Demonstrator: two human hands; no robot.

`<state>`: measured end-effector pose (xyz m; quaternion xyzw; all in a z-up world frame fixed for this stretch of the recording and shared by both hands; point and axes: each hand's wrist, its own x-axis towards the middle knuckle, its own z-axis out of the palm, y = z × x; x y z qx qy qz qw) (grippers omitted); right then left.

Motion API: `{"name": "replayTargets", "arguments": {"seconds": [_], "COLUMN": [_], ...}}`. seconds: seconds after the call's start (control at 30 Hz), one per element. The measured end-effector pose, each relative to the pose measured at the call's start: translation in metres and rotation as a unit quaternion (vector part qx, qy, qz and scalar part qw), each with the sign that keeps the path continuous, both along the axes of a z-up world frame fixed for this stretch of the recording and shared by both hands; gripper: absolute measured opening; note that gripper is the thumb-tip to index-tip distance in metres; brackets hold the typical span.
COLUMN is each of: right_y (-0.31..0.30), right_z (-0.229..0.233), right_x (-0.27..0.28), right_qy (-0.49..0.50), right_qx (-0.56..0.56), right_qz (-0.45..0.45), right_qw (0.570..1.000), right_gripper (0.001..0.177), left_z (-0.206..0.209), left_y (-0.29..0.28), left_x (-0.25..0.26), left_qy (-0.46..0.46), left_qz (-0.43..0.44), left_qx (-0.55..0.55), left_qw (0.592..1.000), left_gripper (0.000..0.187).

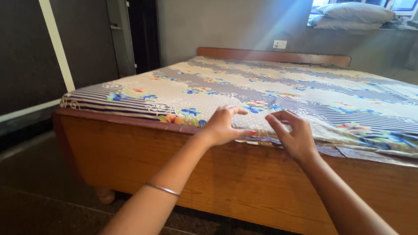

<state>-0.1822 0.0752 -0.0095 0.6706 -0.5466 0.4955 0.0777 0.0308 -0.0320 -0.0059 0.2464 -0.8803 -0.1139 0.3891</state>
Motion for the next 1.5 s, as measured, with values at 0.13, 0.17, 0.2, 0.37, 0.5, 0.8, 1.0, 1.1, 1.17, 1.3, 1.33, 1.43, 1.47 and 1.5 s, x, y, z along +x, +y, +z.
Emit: {"name": "replayTargets", "arguments": {"seconds": [0.13,0.17,0.2,0.37,0.5,0.8,1.0,1.1,1.17,1.3,1.33,1.43,1.47,1.5], "right_y": [-0.017,-0.022,-0.027,-0.033,-0.006,0.039,-0.006,-0.062,-0.089,-0.106,-0.103,-0.086,-0.078,-0.068], "right_z": [0.005,0.002,-0.001,-0.016,-0.015,0.014,0.022,0.014,-0.002,-0.021,-0.021,-0.016,-0.013,-0.010], "right_x": [-0.008,-0.009,-0.009,-0.004,0.002,0.016,0.001,-0.011,-0.020,-0.040,-0.042,-0.041,-0.039,-0.036], "right_qy": [0.139,0.158,0.182,0.245,0.237,0.228,0.168,0.137,0.176,0.185,0.190,0.201,0.204,0.201], "right_qx": [0.097,0.122,0.148,0.162,0.102,0.170,0.137,0.208,0.320,0.337,0.333,0.304,0.291,0.280], "right_qz": [-0.055,-0.049,-0.072,-0.112,-0.089,-0.112,-0.128,-0.194,-0.240,-0.209,-0.202,-0.170,-0.159,-0.158], "right_qw": [0.984,0.979,0.969,0.949,0.962,0.952,0.968,0.949,0.899,0.899,0.901,0.916,0.921,0.925], "right_gripper": [0.062,0.067,0.067,0.058,0.048,0.041,0.046,0.061,0.074,0.073,0.070,0.064,0.062,0.058], "left_z": [-0.008,-0.012,-0.015,-0.016,-0.005,0.021,0.021,0.008,-0.006,-0.013,-0.012,-0.008,-0.006,-0.006], "left_y": [-0.011,-0.012,-0.013,-0.010,0.011,0.033,-0.011,-0.034,-0.043,-0.053,-0.053,-0.047,-0.043,-0.040], "left_x": [-0.006,-0.010,-0.014,-0.013,0.001,0.008,-0.047,-0.090,-0.107,-0.110,-0.107,-0.096,-0.093,-0.090], "left_qy": [-0.061,-0.072,-0.107,-0.185,-0.184,-0.123,0.041,-0.092,-0.272,-0.330,-0.339,-0.351,-0.353,-0.349], "left_qz": [0.100,0.115,0.129,0.131,0.121,0.064,0.093,0.195,0.254,0.207,0.190,0.146,0.132,0.119], "left_qx": [-0.082,-0.101,-0.076,-0.091,-0.016,-0.028,-0.048,0.020,0.060,0.092,0.080,0.070,0.071,0.070], "left_qw": [0.990,0.986,0.983,0.970,0.975,0.990,0.994,0.976,0.926,0.916,0.918,0.922,0.924,0.927], "left_gripper": [0.065,0.065,0.059,0.051,0.044,0.031,0.037,0.053,0.068,0.065,0.065,0.060,0.058,0.058]}}
